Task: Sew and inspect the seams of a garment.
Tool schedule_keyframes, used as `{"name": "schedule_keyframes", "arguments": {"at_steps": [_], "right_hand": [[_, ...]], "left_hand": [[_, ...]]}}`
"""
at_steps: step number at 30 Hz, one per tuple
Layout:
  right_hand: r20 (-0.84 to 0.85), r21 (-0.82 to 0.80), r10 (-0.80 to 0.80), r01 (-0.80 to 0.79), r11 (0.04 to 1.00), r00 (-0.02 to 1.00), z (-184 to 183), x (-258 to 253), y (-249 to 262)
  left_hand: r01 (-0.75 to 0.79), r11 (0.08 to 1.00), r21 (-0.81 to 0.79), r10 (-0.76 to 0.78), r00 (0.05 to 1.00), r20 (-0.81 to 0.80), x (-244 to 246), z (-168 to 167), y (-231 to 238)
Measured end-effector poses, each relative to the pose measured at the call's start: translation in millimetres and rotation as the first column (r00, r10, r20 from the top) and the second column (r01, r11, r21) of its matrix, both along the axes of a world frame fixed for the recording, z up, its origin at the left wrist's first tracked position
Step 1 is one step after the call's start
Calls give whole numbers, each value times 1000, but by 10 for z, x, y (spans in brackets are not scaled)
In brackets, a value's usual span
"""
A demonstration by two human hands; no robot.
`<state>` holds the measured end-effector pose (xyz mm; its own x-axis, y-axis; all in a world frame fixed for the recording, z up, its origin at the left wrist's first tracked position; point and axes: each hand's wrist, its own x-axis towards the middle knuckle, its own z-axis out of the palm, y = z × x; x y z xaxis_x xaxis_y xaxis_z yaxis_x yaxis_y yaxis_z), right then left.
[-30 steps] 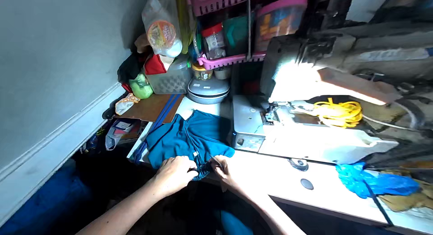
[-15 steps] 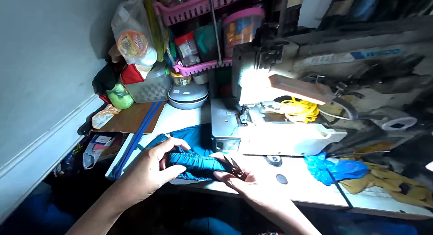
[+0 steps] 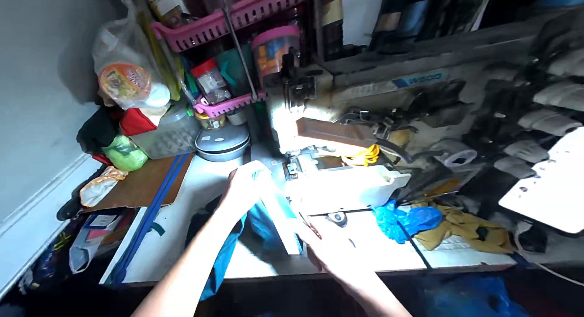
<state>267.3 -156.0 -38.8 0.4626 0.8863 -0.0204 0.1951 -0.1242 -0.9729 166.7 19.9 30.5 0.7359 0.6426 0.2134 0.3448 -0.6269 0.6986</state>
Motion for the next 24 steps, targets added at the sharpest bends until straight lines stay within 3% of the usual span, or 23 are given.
{"name": "schedule_keyframes", "arguments": {"at_steps": [3, 6, 9, 16, 21, 24], "right_hand": [[71, 20, -61, 60, 998, 996, -13, 156, -7], [113, -9, -139, 141, 990, 984, -51, 302, -6], [-6, -55, -169, 169, 984, 986, 17, 347, 51], [-285, 22, -245, 262, 965, 927, 0, 266, 249], [-520, 89, -223, 312, 946, 824, -43, 183, 258], [-634, 116, -161, 299, 947, 757, -38, 171, 204]], "left_hand": [[76, 976, 206, -59, 995, -85, 207, 11, 65], [66, 978, 200, -38, 989, -141, 364, -26, 117], [32, 989, 147, -13, 991, -130, 520, -45, 160], [-125, 990, 60, 139, 915, -378, 964, -3, 310], [-99, 981, 164, 140, 954, -264, 998, -238, 412], [109, 974, 200, -74, 982, -175, 799, -136, 437]]}}
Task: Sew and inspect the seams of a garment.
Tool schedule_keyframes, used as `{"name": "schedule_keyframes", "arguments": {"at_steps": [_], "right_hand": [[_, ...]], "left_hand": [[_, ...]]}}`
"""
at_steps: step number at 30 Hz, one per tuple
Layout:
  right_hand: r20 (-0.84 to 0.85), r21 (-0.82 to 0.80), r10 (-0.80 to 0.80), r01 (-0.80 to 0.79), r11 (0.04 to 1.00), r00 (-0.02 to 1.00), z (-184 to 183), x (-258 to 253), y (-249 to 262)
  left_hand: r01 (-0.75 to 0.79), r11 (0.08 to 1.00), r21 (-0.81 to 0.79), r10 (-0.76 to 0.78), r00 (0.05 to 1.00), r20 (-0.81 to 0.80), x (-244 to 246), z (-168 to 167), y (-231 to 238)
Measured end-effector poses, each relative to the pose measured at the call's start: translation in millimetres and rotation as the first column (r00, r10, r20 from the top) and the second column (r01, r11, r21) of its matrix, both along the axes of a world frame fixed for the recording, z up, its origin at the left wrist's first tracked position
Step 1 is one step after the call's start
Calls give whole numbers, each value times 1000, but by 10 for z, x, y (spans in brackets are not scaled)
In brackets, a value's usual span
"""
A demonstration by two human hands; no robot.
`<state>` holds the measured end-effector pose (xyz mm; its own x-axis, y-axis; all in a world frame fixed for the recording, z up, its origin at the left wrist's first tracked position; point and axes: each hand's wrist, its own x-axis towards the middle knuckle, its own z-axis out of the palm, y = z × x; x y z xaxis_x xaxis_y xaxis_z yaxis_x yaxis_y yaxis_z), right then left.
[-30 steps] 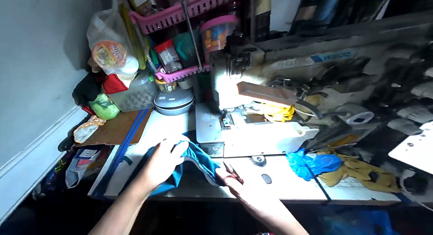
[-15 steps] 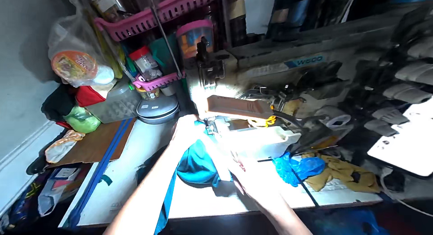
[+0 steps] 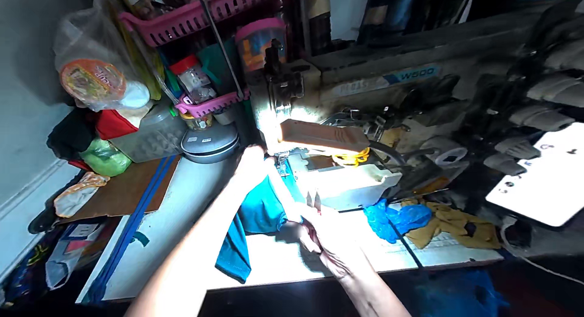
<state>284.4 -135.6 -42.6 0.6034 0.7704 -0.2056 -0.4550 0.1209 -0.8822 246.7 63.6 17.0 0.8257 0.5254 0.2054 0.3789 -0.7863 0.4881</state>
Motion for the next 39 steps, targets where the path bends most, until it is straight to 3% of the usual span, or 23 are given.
{"name": "schedule_keyframes", "arguments": {"at_steps": [2, 5, 8, 10, 12, 15, 19, 22, 24, 27, 29, 31, 34, 37, 39], "right_hand": [[-28, 9, 17, -16, 1000, 999, -6, 37, -42], [-3, -4, 56, -56, 998, 998, 18, 77, -66], [2, -20, 53, -53, 998, 999, 39, 74, -45], [-10, -25, 51, -51, 998, 999, 50, 75, -41], [23, -62, 71, -70, 996, 997, 79, 89, -57], [241, -153, 145, -110, 982, 960, 177, 148, -139], [545, -204, 173, -70, 976, 821, 264, 280, -186], [681, -147, 96, 7, 989, 726, 306, 333, -131], [711, -112, 68, 18, 993, 700, 352, 360, -86], [758, -105, 85, -8, 994, 646, 426, 383, -34], [804, -113, 95, -7, 994, 587, 461, 399, 8], [836, -127, 111, -8, 992, 537, 500, 408, 37], [875, -191, 189, -40, 981, 445, 545, 399, 97], [938, -182, 187, -42, 982, 293, 550, 355, 231], [962, -144, 146, -27, 989, 232, 566, 320, 309]], "left_hand": [[130, 991, -3, -130, 989, -71, -263, 217, 22], [139, 990, 3, -137, 977, -162, -682, 318, 174], [81, 972, 223, -48, 988, -147, -917, 264, -10], [141, 907, 396, -145, 989, -21, -914, 136, -297], [283, 838, 467, -302, 953, -35, -898, 0, -541], [320, 809, 493, -323, 943, -83, -920, -83, -638], [300, 799, 522, -295, 951, -95, -968, -45, -480], [423, 796, 433, -435, 897, -79, -961, -22, -476], [501, 814, 294, -484, 865, -133, -974, 68, -506], [393, 918, 52, -304, 782, -544, -994, 322, -586], [188, 980, 57, -84, 661, -746, -940, 417, -609], [130, 985, 118, -11, 715, -699, -1003, 415, -547], [153, 946, 286, -34, 924, -380, -1234, 317, -418], [-16, 966, 257, 74, 973, -217, -1362, 295, -402], [-86, 961, 263, 155, 955, -252, -1380, 297, -439]]}}
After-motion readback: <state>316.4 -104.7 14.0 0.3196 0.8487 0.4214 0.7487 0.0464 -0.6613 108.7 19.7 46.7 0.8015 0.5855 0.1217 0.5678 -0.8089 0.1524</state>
